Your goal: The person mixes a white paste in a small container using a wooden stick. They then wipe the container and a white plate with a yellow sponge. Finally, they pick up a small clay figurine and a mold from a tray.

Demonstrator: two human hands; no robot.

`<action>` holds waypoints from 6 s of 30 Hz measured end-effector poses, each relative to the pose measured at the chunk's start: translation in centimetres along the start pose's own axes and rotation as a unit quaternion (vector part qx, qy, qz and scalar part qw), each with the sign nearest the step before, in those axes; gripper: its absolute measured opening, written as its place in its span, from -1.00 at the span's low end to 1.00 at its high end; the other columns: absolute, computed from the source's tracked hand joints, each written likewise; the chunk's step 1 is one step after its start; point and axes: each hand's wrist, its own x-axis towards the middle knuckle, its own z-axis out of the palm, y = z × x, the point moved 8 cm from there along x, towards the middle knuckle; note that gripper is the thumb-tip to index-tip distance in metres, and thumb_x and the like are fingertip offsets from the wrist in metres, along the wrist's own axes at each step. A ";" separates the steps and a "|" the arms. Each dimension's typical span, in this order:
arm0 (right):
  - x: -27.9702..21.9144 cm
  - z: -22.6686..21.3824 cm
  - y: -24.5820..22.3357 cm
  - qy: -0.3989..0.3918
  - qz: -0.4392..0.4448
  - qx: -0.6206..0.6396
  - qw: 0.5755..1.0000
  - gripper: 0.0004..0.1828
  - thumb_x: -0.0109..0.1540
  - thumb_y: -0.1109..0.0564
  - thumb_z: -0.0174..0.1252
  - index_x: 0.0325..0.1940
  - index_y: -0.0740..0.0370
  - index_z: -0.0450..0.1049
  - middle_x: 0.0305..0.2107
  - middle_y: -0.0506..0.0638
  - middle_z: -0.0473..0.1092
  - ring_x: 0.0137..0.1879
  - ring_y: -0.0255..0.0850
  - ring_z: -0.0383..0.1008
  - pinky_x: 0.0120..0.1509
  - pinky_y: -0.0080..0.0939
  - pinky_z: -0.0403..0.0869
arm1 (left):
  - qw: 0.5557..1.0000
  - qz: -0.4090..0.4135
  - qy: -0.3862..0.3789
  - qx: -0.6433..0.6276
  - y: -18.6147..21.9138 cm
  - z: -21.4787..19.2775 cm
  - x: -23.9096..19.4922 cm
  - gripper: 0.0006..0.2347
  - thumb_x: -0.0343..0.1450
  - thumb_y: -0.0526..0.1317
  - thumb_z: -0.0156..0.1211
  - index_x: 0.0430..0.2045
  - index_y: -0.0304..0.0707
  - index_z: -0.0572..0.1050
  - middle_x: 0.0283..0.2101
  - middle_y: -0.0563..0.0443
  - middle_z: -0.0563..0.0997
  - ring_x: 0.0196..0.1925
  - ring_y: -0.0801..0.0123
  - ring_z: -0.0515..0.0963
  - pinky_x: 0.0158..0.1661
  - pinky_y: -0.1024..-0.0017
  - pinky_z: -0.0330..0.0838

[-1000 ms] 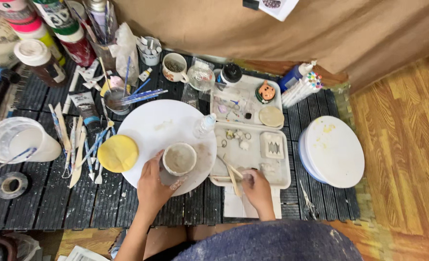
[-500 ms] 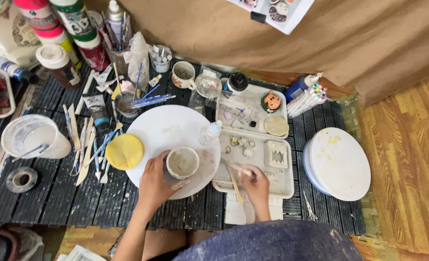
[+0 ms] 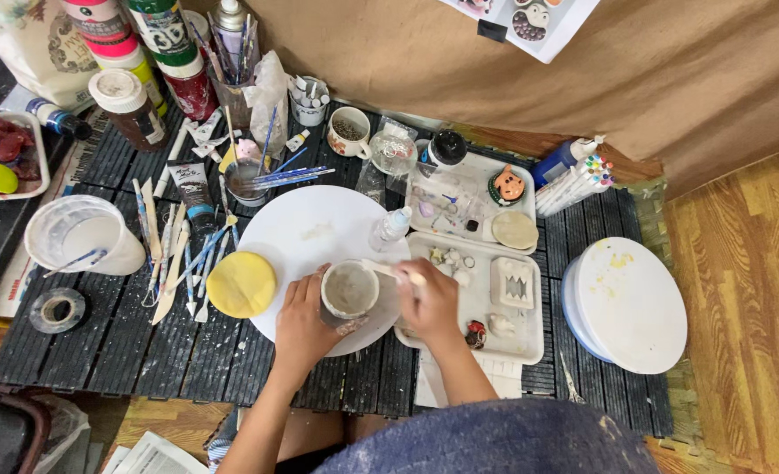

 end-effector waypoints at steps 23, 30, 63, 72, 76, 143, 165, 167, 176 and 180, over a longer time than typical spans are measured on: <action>-1.0 5.2 -4.3 -0.206 0.018 0.205 0.957 -0.94 0.33 0.27 0.08 -0.12 0.23 0.44 -0.20 0.07 0.25 -0.28 -0.19 0.39 -0.19 -0.17 0.45 | 0.999 0.007 -0.027 -0.017 -0.8 0.2 0.0 -0.16 0.00 -0.03 0.59 0.18 -0.37 0.34 -0.01 -0.16 0.56 0.06 -0.02 0.51 0.01 0.16 0.44; -4.4 4.6 -3.3 -0.179 0.050 0.241 0.953 -0.55 0.51 -0.13 -0.23 -0.19 0.22 0.40 -0.14 0.08 0.26 -0.28 -0.24 0.35 -0.18 -0.25 0.37 | 0.999 0.013 -0.025 -0.027 0.0 -0.7 0.3 -0.18 -0.02 -0.04 0.60 0.15 -0.31 0.37 -0.02 -0.14 0.57 0.06 -0.02 0.52 0.01 0.15 0.43; -9.1 -0.3 4.7 0.028 0.121 0.174 0.977 -0.70 0.46 0.14 -0.23 -0.22 0.26 0.37 -0.20 0.03 0.32 -0.12 -0.22 0.47 0.00 -0.21 0.63 | 0.999 -0.005 -0.038 -0.031 -1.2 -0.3 0.8 -0.17 -0.08 -0.02 0.65 0.12 -0.19 0.44 -0.06 -0.10 0.63 0.02 0.01 0.58 -0.03 0.17 0.46; -10.8 -0.9 1.1 0.025 0.036 0.091 0.995 -0.82 0.28 0.38 -0.05 -0.31 0.23 0.44 -0.25 0.00 0.39 -0.28 -0.23 0.49 -0.30 -0.28 0.53 | 1.000 -0.015 -0.006 -0.012 -0.1 -0.6 0.3 -0.18 -0.06 0.00 0.64 0.10 -0.27 0.42 0.06 -0.22 0.55 0.08 -0.09 0.55 0.00 0.12 0.46; -8.8 -1.2 5.4 0.121 0.121 0.139 0.975 -0.75 0.35 0.28 -0.12 -0.30 0.22 0.47 -0.32 -0.08 0.37 -0.33 -0.27 0.55 -0.32 -0.29 0.55 | 0.999 -0.015 -0.016 -0.029 -0.3 -0.5 0.1 -0.20 -0.03 0.03 0.60 0.10 -0.27 0.42 0.11 -0.24 0.52 0.10 -0.09 0.55 0.01 0.13 0.47; -11.4 5.6 -1.3 -0.121 0.052 0.271 0.953 -0.36 0.49 -0.36 -0.28 -0.21 0.23 0.36 -0.09 0.12 0.32 -0.28 -0.26 0.35 -0.25 -0.18 0.47 | 0.999 -0.003 -0.035 -0.028 -1.5 -0.2 -0.2 -0.20 -0.02 -0.04 0.60 0.14 -0.24 0.39 0.07 -0.17 0.55 0.13 -0.04 0.52 0.06 0.13 0.44; -9.8 1.3 5.6 0.058 0.171 0.296 0.938 -0.16 0.39 -0.49 -0.29 -0.23 0.38 0.42 -0.07 0.16 0.32 -0.16 -0.11 0.58 0.00 -0.01 0.64 | 1.000 0.012 -0.022 -0.013 -1.2 -0.1 0.1 -0.16 -0.01 0.05 0.61 0.15 -0.29 0.38 0.10 -0.25 0.54 0.14 -0.09 0.52 0.06 0.10 0.43; -10.6 1.0 5.4 0.069 0.164 0.278 0.944 -0.16 0.39 -0.50 -0.30 -0.24 0.36 0.43 -0.10 0.16 0.34 -0.17 -0.12 0.58 -0.04 -0.01 0.68 | 0.999 0.004 -0.029 -0.017 -1.2 -0.1 0.2 -0.16 -0.02 0.06 0.61 0.14 -0.28 0.39 0.10 -0.23 0.55 0.13 -0.07 0.53 0.06 0.11 0.45; -13.0 -0.9 3.5 0.133 0.092 0.259 0.952 -0.49 0.49 -0.07 -0.25 -0.27 0.37 0.41 -0.16 0.15 0.40 -0.19 -0.21 0.61 -0.15 -0.20 0.65 | 0.999 0.004 -0.016 -0.040 -1.4 -0.1 0.0 -0.15 -0.02 0.01 0.63 0.14 -0.31 0.32 0.10 -0.26 0.54 0.08 -0.08 0.56 0.00 0.12 0.47; -11.4 1.7 6.6 0.166 0.234 0.302 0.909 -0.88 0.46 0.20 -0.13 -0.07 0.30 0.30 -0.21 0.13 0.36 -0.24 -0.18 0.60 -0.22 -0.16 0.64 | 0.994 -0.027 -0.062 -0.088 -2.8 0.9 -0.5 -0.16 -0.03 -0.11 0.59 0.13 -0.30 0.22 0.09 -0.19 0.54 0.06 0.04 0.62 -0.04 0.20 0.51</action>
